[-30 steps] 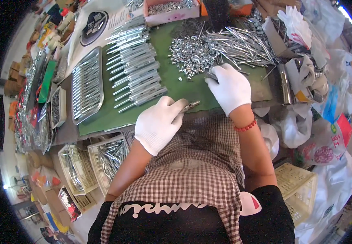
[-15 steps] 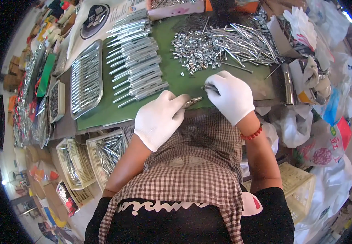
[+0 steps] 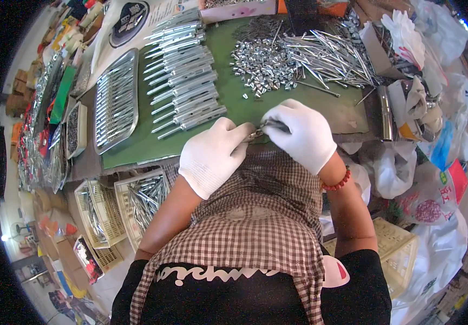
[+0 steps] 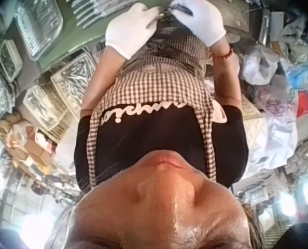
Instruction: The recorder is assembling small metal components by inserting pins and plastic fittings into metal rails.
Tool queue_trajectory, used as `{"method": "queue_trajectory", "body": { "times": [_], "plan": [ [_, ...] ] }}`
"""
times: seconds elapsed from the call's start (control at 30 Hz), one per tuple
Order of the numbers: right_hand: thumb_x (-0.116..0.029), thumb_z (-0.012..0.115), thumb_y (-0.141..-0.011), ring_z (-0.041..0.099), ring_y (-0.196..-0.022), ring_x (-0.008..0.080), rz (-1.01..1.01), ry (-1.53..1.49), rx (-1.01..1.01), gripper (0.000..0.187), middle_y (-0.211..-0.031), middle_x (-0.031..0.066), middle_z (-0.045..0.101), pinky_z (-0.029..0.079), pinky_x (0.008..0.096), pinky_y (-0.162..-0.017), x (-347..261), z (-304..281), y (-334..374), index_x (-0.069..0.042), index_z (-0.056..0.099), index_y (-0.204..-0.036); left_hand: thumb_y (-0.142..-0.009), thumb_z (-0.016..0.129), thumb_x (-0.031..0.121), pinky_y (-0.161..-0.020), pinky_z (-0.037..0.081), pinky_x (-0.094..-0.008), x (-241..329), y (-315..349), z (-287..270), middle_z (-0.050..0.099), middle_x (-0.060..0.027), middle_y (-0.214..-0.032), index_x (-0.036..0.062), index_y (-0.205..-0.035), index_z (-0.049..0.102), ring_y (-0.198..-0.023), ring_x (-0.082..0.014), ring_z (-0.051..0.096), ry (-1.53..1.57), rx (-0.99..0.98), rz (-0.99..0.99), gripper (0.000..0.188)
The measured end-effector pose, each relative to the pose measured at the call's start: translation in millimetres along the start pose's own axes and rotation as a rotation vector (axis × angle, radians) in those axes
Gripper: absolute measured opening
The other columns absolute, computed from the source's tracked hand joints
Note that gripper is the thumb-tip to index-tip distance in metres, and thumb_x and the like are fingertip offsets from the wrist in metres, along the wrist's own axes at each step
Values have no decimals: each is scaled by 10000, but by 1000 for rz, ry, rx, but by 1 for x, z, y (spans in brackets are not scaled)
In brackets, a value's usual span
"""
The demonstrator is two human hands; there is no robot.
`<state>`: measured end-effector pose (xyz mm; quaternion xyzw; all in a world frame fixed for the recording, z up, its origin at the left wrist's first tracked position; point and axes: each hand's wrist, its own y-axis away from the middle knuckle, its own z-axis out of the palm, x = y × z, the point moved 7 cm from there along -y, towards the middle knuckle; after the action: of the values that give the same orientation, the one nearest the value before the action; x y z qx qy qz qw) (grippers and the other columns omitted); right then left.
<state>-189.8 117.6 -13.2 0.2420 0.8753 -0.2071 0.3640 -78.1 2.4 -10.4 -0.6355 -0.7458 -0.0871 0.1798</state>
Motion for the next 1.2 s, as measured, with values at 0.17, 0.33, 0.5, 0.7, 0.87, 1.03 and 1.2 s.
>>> {"method": "queue_trajectory", "body": {
  "times": [0.17,0.33,0.5,0.7,0.87,1.03,1.2],
  "plan": [
    [-143,714,-806,660,-776,301,-68,109,52,86,-877,79,658,527,382,-666,-9,8,8,-115,703,-886,-893,581,189,-624,531,-417,1,-1,1,603,-95,-907,198,-1126,627,-717,-312,644,-12,-51,-11,238],
    [-151,708,-800,657,-764,303,-53,162,58,76,-853,74,660,526,396,-660,-12,10,10,-127,709,-871,-903,577,203,-624,531,-416,0,-2,1,600,-97,-911,196,-1160,630,-722,-310,646,-10,-75,-18,262],
    [-150,709,-797,653,-758,312,1,165,62,73,-854,82,658,524,396,-651,-10,12,10,-123,712,-865,-923,578,231,-616,527,-419,0,-1,4,591,-98,-899,200,-1211,623,-718,-309,647,-11,-78,18,293],
    [-199,674,-870,610,-655,223,-6,89,134,134,-768,62,613,485,347,-588,-16,3,2,-85,671,-941,-944,570,265,-584,517,-441,1,0,5,576,-111,-870,214,-1234,610,-679,-321,635,-101,-77,43,297],
    [-427,406,-1019,238,-492,71,229,-1371,262,462,-587,-44,306,187,259,-469,8,23,-14,-28,565,-849,-950,558,261,-576,512,-449,5,-2,2,572,-115,-838,197,-1192,621,-658,-331,626,-86,-54,57,258],
    [-404,400,-1010,244,-488,93,150,-1601,280,457,-570,-27,282,197,271,-464,8,40,-27,-32,503,-766,-953,550,248,-576,521,-451,4,-4,4,572,-127,-834,174,-1151,619,-667,-328,642,-64,-104,46,223],
    [-372,405,-1012,277,-485,75,111,-1359,309,462,-579,-4,393,187,259,-470,6,47,-19,-32,515,-719,-949,561,264,-580,505,-455,4,-2,4,561,-111,-832,170,-1102,622,-661,-325,627,-108,-116,53,190]
  ]
}}
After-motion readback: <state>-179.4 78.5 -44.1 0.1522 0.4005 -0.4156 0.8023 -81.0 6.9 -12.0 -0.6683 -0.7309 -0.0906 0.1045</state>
